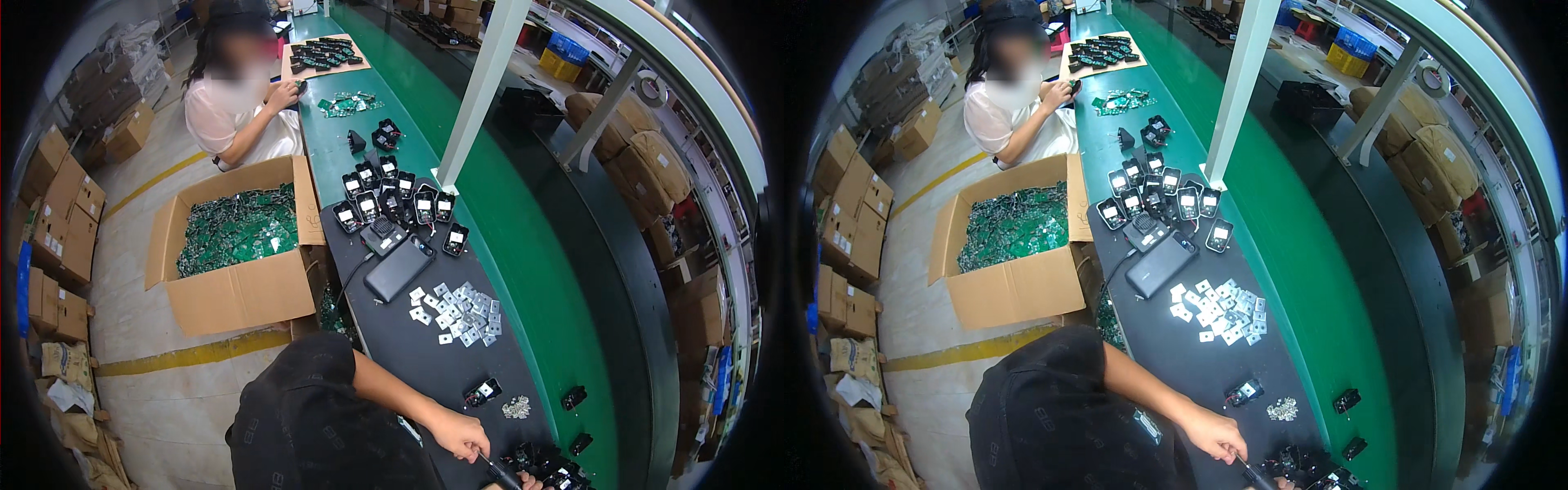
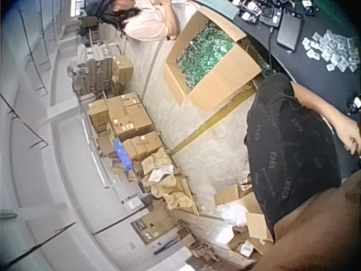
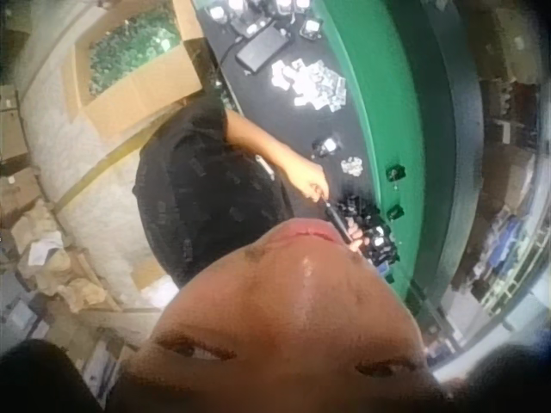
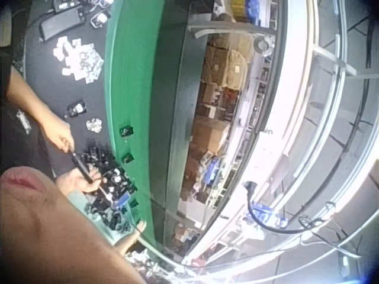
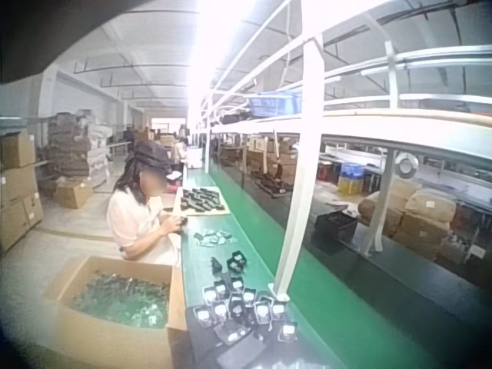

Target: Assemble small electronic housings by inserting components and driving screws using an electric screwdriver.

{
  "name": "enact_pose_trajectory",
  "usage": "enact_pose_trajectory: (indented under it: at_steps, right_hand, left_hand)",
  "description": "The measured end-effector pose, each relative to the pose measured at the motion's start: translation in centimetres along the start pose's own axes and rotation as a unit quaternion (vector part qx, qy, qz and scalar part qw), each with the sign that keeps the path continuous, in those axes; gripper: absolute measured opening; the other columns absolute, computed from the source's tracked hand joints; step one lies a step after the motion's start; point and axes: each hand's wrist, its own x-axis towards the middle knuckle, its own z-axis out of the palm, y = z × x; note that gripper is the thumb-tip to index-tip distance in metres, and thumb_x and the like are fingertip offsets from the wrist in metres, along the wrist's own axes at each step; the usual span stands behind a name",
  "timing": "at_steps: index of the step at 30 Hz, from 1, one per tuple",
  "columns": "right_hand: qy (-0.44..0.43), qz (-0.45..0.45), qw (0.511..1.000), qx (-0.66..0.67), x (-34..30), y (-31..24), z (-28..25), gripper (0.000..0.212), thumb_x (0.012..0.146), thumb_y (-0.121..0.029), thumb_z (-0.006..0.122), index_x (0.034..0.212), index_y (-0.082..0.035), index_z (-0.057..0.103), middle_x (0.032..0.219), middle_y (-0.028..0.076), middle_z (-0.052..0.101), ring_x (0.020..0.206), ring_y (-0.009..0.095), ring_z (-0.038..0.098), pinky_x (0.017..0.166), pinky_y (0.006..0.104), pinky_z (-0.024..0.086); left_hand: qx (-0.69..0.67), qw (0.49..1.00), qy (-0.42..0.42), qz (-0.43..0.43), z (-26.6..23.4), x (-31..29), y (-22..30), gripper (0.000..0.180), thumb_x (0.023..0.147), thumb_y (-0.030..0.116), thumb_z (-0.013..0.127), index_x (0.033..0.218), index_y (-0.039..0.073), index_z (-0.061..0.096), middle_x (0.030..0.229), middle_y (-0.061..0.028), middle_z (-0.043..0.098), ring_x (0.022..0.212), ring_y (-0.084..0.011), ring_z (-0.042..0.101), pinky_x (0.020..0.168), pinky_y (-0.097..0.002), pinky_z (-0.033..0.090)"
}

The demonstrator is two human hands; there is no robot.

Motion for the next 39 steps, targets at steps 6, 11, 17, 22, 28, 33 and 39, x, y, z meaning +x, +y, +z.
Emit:
enact_pose_trajectory:
  at_steps: [6,11,17,22,28,33,39]
  right_hand:
    - [0.714,0.018,0.688,-0.132,4.3,0.5,9.3,0.024,0.077,-0.018,0.057,0.101,-0.013,0.058,0.061,-0.001,0.049,0.058,0.018,0.049,0.052,0.0308,0.041]
    - [0.664,0.017,0.738,-0.119,4.0,0.8,8.4,0.024,0.076,-0.017,0.058,0.100,-0.013,0.057,0.060,-0.001,0.049,0.057,0.017,0.048,0.052,0.0296,0.041]
    - [0.664,0.016,0.737,-0.128,3.6,0.5,8.9,0.024,0.077,-0.016,0.058,0.101,-0.015,0.057,0.060,-0.001,0.050,0.057,0.017,0.049,0.052,0.0299,0.043]
    - [0.677,0.014,0.726,-0.120,4.9,0.6,9.8,0.023,0.078,-0.015,0.057,0.101,-0.015,0.057,0.060,-0.001,0.051,0.058,0.016,0.048,0.054,0.0300,0.044]
    - [0.618,0.042,0.779,-0.094,4.2,0.0,10.2,0.028,0.079,-0.014,0.054,0.107,-0.015,0.053,0.064,-0.002,0.045,0.058,0.015,0.043,0.060,0.0310,0.040]
    - [0.510,0.041,0.855,-0.084,3.5,0.6,10.2,0.034,0.080,-0.012,0.054,0.113,-0.013,0.048,0.071,0.001,0.046,0.065,0.016,0.044,0.064,0.0321,0.039]
    - [0.434,0.034,0.900,-0.013,4.3,0.1,9.6,0.040,0.081,-0.008,0.057,0.117,-0.009,0.039,0.070,0.000,0.042,0.064,0.011,0.043,0.066,0.0258,0.038]
  left_hand:
    - [-0.039,0.997,0.002,-0.065,-0.2,0.5,1.1,0.021,0.086,0.005,0.047,0.099,-0.006,0.060,0.078,-0.0095,0.067,0.059,-0.0142,0.063,0.055,-0.0271,0.052]
    - [-0.028,0.995,0.019,-0.096,-0.9,0.2,1.6,0.019,0.087,0.008,0.049,0.090,-0.006,0.062,0.075,-0.0079,0.067,0.059,-0.0139,0.063,0.055,-0.0272,0.052]
    - [0.004,0.993,0.022,-0.113,-0.8,-0.2,1.6,0.020,0.089,0.013,0.051,0.088,-0.004,0.062,0.072,-0.0076,0.066,0.058,-0.0154,0.062,0.054,-0.0295,0.049]
    - [0.016,0.994,0.007,-0.110,-1.2,-0.1,1.6,0.020,0.089,0.014,0.051,0.086,-0.003,0.062,0.071,-0.0071,0.066,0.058,-0.0153,0.062,0.054,-0.0295,0.048]
    - [-0.006,0.994,-0.006,-0.105,-1.3,-0.4,1.7,0.021,0.089,0.014,0.051,0.086,-0.003,0.062,0.072,-0.0073,0.067,0.058,-0.0145,0.062,0.053,-0.0288,0.049]
    - [-0.032,0.993,-0.050,-0.105,-2.4,-1.1,1.8,0.024,0.090,0.015,0.048,0.086,-0.004,0.062,0.074,-0.0082,0.067,0.058,-0.0147,0.063,0.053,-0.0282,0.051]
    - [-0.047,0.994,-0.063,-0.073,-2.0,-1.0,1.9,0.022,0.092,0.016,0.048,0.090,-0.002,0.062,0.074,-0.0082,0.067,0.062,-0.0163,0.063,0.057,-0.0295,0.050]
